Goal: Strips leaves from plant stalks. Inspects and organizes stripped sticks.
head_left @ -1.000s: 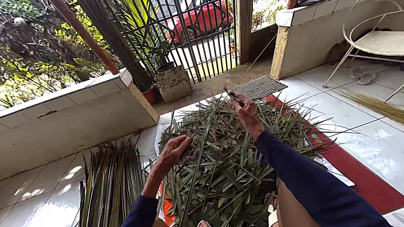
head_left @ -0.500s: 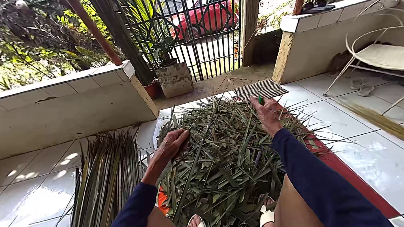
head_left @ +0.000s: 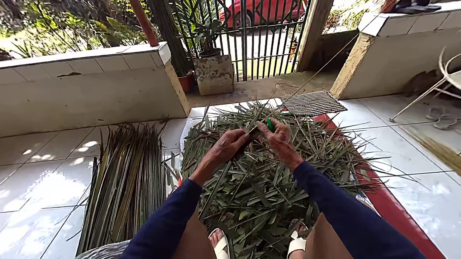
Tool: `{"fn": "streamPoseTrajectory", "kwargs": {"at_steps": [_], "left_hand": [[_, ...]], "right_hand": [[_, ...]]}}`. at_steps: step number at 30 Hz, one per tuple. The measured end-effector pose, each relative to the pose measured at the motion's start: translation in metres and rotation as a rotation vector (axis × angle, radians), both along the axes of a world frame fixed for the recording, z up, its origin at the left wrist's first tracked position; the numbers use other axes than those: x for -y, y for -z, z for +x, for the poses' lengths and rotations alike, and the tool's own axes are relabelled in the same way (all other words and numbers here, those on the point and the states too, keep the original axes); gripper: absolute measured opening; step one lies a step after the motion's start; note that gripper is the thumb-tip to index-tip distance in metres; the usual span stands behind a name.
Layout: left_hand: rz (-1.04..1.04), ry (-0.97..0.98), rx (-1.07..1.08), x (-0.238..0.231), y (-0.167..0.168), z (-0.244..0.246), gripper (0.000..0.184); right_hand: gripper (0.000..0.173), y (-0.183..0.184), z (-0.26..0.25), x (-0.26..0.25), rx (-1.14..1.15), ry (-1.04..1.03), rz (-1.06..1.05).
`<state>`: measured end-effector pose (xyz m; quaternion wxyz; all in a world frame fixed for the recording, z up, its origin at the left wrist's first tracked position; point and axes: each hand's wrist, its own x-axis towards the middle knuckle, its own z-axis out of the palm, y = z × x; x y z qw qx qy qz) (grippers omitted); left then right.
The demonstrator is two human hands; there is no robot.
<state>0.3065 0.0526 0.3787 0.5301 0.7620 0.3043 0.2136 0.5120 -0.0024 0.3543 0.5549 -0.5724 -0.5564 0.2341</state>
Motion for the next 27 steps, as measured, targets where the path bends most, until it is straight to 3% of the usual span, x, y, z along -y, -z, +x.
{"fn": "streamPoseTrajectory", "kwargs": {"at_steps": [5, 10, 15, 21, 27], "left_hand": [[-0.069, -0.042, -0.038, -0.011, 0.011, -0.022, 0.034], [-0.041, -0.238, 0.056, -0.015, 0.004, -0.021, 0.033], [-0.014, -0.284, 0.119, -0.014, 0.0, -0.011, 0.032], [0.009, -0.253, 0.17, -0.003, -0.006, -0.004, 0.03], [-0.153, -0.212, 0.22, -0.006, -0.006, -0.009, 0.029]], "right_hand": [[0.037, -0.003, 0.027, -0.012, -0.034, 0.188, 0.047], [0.038, 0.004, -0.002, 0.002, 0.046, -0.082, -0.025], [0.037, 0.008, -0.022, 0.007, 0.141, -0.2, -0.087], [0.036, 0.009, -0.019, 0.008, 0.168, -0.186, -0.042], [0.034, 0.007, -0.022, 0.009, 0.21, -0.125, 0.0]]}}
